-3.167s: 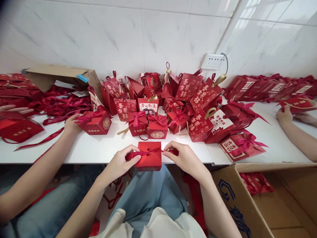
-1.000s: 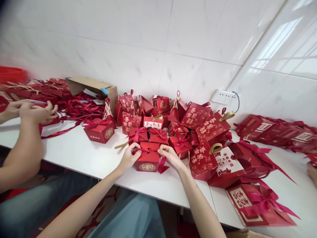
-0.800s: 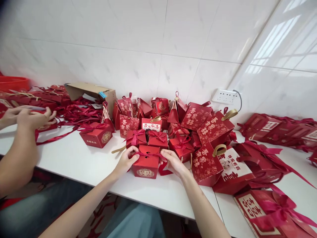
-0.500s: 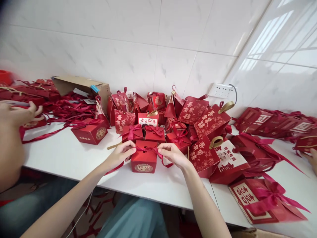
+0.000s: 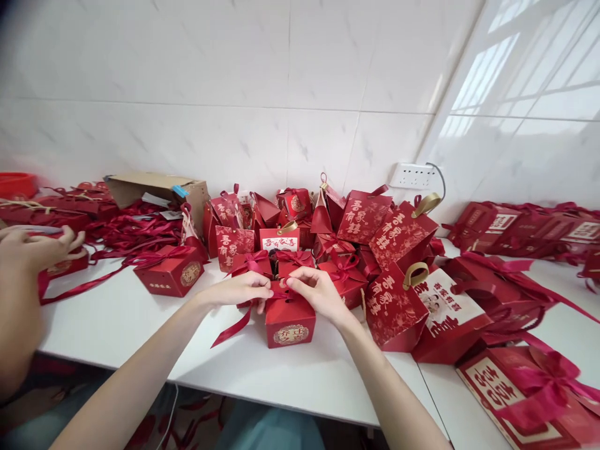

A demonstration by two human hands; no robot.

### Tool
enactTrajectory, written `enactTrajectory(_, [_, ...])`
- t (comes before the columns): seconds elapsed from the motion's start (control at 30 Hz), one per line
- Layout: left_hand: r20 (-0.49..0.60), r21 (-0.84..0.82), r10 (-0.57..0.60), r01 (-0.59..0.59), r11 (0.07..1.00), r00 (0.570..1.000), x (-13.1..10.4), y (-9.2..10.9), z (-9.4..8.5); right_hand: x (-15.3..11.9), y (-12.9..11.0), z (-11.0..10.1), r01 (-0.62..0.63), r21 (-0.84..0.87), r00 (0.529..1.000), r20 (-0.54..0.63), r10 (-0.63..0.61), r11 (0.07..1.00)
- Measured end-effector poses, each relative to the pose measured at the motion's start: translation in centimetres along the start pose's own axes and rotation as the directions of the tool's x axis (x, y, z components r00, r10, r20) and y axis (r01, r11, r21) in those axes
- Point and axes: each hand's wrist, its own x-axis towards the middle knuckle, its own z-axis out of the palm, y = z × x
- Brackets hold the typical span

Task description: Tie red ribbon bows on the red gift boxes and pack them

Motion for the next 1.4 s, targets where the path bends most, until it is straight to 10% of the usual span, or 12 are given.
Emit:
enactTrajectory(0.13, [0.2, 0.32, -0.062, -0.005, 0.947, 0.978, 0.4, 3.1, -2.0, 0.0, 1.4, 0.2, 0.063, -0.091, 0.983, -0.165, -0.077, 0.994])
enactTrajectory(0.33, [0.177, 0.445, -0.063, -0.023, 0.895, 0.982, -0.1, 7.3, -3.1, -0.2, 1.1, 0.9, 0.069, -0.152, 0.984, -0.154, -0.093, 0.986])
enactTrajectory(0.8, [-0.033, 0.01, 0.242, -0.242, 0.97, 0.97, 0.1, 1.0, -1.8, -0.6, 1.5, 1.6, 0.009, -0.092, 0.973, -0.229, -0.03, 0.996])
enactTrajectory(1.17, [-0.287, 0.336, 0.456, -0.357, 0.872, 0.843, 1.2, -0.4, 0.4, -1.1, 1.8, 1.8, 0.137, -0.189, 0.955, -0.237, -0.18, 0.972])
enactTrajectory(1.4, [-0.362, 0.444, 0.694, -0.54, 0.715, 0.622, 1.5, -0.7, 0.8, -1.1, 1.9, 1.8, 0.145, -0.227, 0.947, -0.25, -0.202, 0.963])
